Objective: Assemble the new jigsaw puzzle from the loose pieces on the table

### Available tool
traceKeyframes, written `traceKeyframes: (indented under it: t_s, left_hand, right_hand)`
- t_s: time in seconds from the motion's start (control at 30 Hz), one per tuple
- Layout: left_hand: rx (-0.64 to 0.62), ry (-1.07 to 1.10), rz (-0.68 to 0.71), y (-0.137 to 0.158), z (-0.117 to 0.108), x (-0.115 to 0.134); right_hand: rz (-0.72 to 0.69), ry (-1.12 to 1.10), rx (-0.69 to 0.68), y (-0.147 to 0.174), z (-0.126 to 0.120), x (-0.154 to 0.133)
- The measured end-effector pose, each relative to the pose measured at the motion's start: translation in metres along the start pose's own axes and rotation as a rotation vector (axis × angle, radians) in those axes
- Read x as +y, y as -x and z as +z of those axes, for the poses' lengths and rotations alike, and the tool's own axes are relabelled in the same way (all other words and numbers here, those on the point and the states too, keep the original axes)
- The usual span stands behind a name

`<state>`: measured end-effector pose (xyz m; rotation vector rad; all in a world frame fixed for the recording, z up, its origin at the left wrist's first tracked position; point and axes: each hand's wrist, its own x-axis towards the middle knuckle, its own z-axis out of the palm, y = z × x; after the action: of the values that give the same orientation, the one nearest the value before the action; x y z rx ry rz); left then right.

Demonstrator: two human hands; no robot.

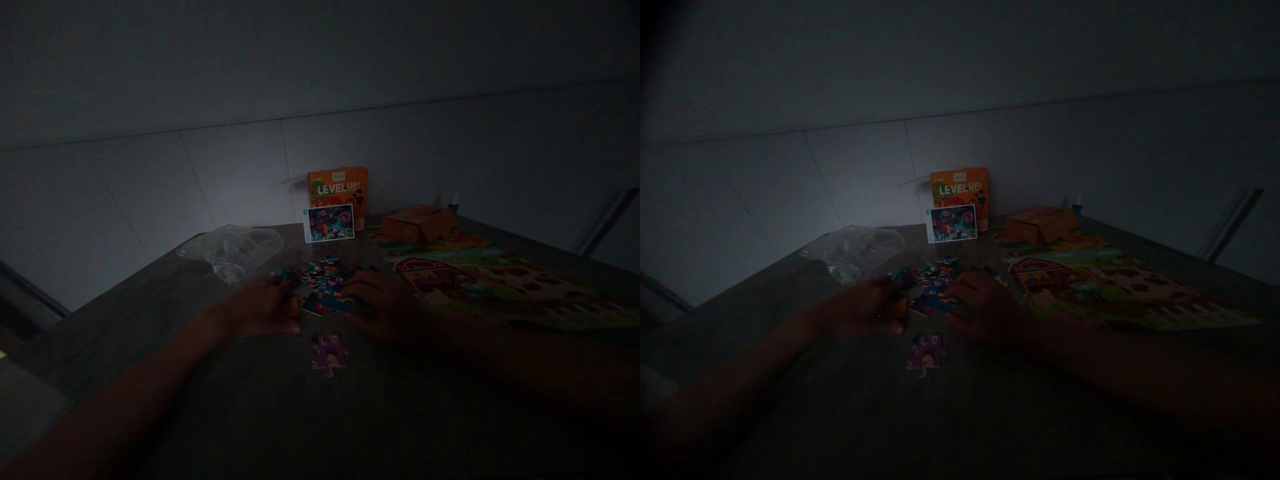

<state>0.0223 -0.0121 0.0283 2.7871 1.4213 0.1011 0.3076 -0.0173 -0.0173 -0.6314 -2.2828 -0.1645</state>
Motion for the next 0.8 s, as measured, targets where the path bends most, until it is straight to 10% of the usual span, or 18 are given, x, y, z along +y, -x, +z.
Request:
traceKeyframes:
  t_s: [0.37,0.63,0.8]
  left_hand:
    - [-0.052,0.129,0.131,0.003,-0.008,0.006]
    - [0.346,-0.109,-0.052,0.002,-0.018,0.004]
    - [0.088,-0.278,-0.155,0.002,-0.009,-0.010]
  right_hand:
    - [-0.012,0.012,-0.018,0.001,0.001,0.002]
    - [-0.025,0.015,0.011,-0.001,-0.001,-0.001]
    - [-0.022,-0.015,-0.003,-0.002,-0.003,-0.002]
